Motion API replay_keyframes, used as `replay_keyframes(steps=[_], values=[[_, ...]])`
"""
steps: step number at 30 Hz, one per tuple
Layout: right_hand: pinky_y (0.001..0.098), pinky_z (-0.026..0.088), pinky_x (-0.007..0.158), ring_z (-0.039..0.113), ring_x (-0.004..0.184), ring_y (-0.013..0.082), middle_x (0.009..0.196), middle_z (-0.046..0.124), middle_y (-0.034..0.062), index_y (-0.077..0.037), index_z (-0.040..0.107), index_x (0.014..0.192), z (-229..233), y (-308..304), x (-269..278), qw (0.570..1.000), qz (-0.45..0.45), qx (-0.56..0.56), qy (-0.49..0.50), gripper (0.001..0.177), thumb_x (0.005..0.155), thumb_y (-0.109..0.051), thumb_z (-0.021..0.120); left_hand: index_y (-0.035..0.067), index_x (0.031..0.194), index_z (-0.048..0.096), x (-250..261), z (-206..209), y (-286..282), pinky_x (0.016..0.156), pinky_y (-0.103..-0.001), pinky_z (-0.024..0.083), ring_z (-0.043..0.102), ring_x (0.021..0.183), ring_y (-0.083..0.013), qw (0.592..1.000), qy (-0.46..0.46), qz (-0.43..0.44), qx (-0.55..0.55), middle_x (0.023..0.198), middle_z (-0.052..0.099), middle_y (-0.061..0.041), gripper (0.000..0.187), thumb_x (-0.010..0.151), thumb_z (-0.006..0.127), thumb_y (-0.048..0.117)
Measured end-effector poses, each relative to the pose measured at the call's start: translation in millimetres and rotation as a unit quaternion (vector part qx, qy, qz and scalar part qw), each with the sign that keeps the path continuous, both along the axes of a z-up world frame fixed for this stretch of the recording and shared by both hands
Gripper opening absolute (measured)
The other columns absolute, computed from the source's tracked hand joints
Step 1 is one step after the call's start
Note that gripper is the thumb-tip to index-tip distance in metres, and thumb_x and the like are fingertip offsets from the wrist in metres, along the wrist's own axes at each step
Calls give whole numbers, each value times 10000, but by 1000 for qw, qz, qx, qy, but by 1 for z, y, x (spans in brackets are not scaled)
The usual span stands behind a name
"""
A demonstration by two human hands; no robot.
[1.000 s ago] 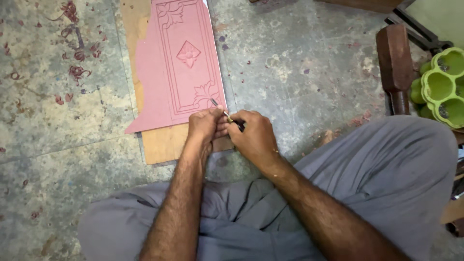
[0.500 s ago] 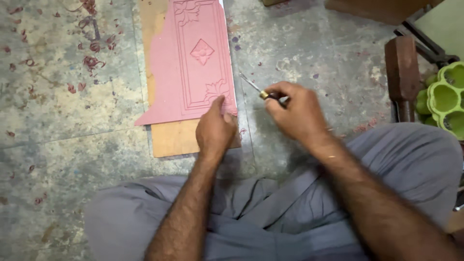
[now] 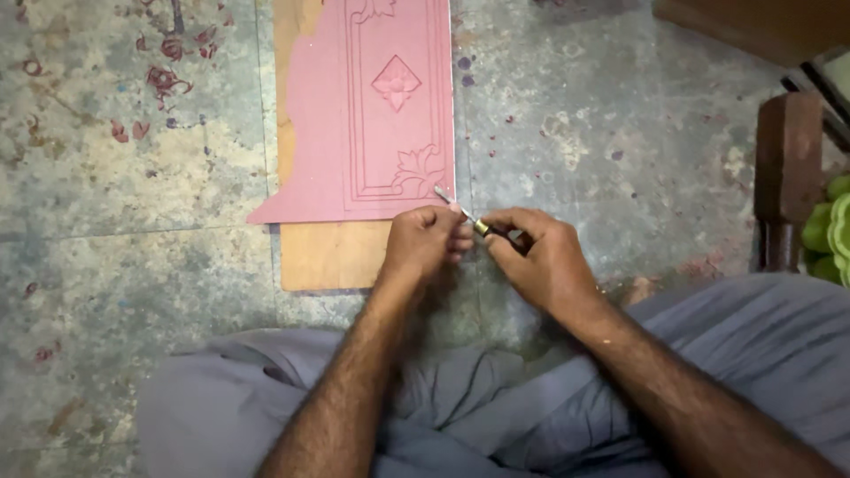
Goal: The person carves decorative floral patterns into a pink panel using a small chisel and a wooden mallet.
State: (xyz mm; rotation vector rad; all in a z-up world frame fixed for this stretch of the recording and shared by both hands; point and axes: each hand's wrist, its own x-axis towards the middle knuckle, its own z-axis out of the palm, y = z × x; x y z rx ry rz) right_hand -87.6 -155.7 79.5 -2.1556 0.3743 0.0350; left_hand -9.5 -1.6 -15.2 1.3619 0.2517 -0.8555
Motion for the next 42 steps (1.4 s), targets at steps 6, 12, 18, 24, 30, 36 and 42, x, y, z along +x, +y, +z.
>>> replay_keyframes(steps=[6, 12, 18, 24, 30, 36, 42], values=[[260, 549, 676, 677, 760, 85, 931, 763, 59, -40, 765, 1106, 0, -6, 7, 999, 5, 16, 28, 248, 866, -98, 739, -12, 850, 741, 4, 15, -4, 545, -264, 563, 694, 625, -109, 999, -4, -12, 38, 743, 749, -63, 305, 969, 696, 264], [274, 491, 584, 575, 660, 73, 816, 749, 47, -58, 790, 1101, 8, -11, 13, 983, -40, 75, 165, 221, 897, -116, 728, -8, 841, 755, 3, 17, -6, 524, -263, 559, 680, 592, -108, 999, -16, -21, 42, 719, 744, -69, 294, 941, 726, 267], [233, 539, 647, 638, 736, 40, 881, 782, 3, -54, 777, 1084, -1, -13, 10, 989, -23, 74, 127, 215, 881, -100, 726, -13, 829, 752, 5, 23, -6, 522, -266, 569, 691, 582, -113, 998, -17, -23, 63, 709, 743, -70, 297, 934, 732, 264], [228, 552, 703, 674, 801, 43, 916, 778, 23, -26, 760, 1074, -19, -2, -4, 993, -41, 107, 35, 206, 876, -59, 711, -6, 799, 759, 7, 32, -2, 527, -271, 562, 695, 577, -111, 988, -84, -56, 115, 694, 759, -72, 303, 940, 715, 259], [274, 567, 673, 708, 753, 119, 911, 775, 97, -21, 752, 1048, -20, 25, -6, 997, -66, 36, -31, 195, 862, -70, 717, -22, 775, 744, 11, 23, 2, 534, -271, 578, 717, 575, -110, 985, -97, -52, 133, 688, 762, -82, 313, 944, 706, 238], [304, 576, 691, 742, 767, 174, 917, 770, 132, -19, 746, 1028, -10, 27, -10, 997, -64, 3, -53, 184, 859, -82, 713, -49, 751, 728, 10, 9, 4, 527, -280, 574, 700, 569, -135, 992, -91, -43, 79, 673, 732, -88, 310, 940, 721, 197], [303, 573, 675, 729, 754, 158, 912, 768, 121, -16, 741, 1035, -12, 32, -9, 995, -87, 31, -35, 198, 854, -93, 714, -45, 753, 725, 11, 8, 5, 528, -285, 579, 694, 570, -136, 995, -69, -43, 64, 686, 732, -96, 296, 939, 719, 185]])
